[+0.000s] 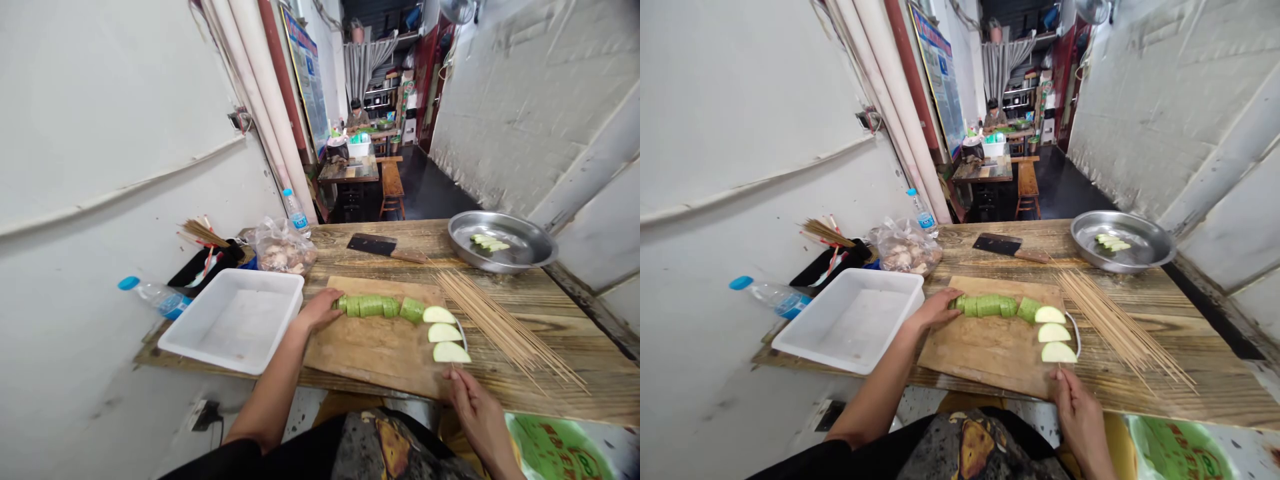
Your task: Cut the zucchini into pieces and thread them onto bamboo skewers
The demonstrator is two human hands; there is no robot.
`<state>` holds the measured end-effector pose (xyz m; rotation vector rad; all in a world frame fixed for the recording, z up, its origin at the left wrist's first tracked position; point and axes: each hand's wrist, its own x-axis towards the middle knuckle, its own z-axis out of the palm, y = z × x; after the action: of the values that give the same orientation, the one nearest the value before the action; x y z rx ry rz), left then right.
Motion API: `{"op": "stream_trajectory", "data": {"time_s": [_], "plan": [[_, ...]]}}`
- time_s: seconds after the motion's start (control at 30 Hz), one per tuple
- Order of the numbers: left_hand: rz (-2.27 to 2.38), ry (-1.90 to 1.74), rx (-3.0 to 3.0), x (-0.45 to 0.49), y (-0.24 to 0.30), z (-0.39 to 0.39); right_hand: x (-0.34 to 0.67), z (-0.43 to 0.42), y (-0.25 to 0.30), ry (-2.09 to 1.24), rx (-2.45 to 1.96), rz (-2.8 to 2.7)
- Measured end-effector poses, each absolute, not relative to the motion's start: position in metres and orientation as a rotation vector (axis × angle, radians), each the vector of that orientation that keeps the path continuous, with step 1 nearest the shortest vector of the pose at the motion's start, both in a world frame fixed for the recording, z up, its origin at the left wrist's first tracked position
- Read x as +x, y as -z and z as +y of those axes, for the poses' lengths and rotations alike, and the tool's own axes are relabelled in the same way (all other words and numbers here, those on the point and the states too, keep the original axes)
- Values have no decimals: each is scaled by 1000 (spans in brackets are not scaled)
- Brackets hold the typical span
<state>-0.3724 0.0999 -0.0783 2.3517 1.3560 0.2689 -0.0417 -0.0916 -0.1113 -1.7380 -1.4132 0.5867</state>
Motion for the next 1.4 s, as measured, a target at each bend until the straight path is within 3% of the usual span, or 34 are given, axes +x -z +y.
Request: {"op": "stream_trajectory", "data": {"time_s": [0.13, 0.23, 0.37, 0.5, 0.63, 1.4], "plan": [[1405, -262, 2298, -373, 66, 98, -41, -91, 111, -574, -1736, -1421], [1377, -506, 2105, -373, 53, 94, -40, -90, 109, -572, -1731, -1427], [1005, -850, 1567, -355, 37, 84, -47, -91, 97, -620, -1676, -1409], [548, -909, 997, -314, 31, 69, -64, -96, 75, -760, -1531, -1455], [376, -876, 626, -274, 32, 62, -77, -100, 59, -794, -1407, -1573], [713, -978, 290, -226, 17, 51, -82, -101, 64, -711, -1442, -1576]]}}
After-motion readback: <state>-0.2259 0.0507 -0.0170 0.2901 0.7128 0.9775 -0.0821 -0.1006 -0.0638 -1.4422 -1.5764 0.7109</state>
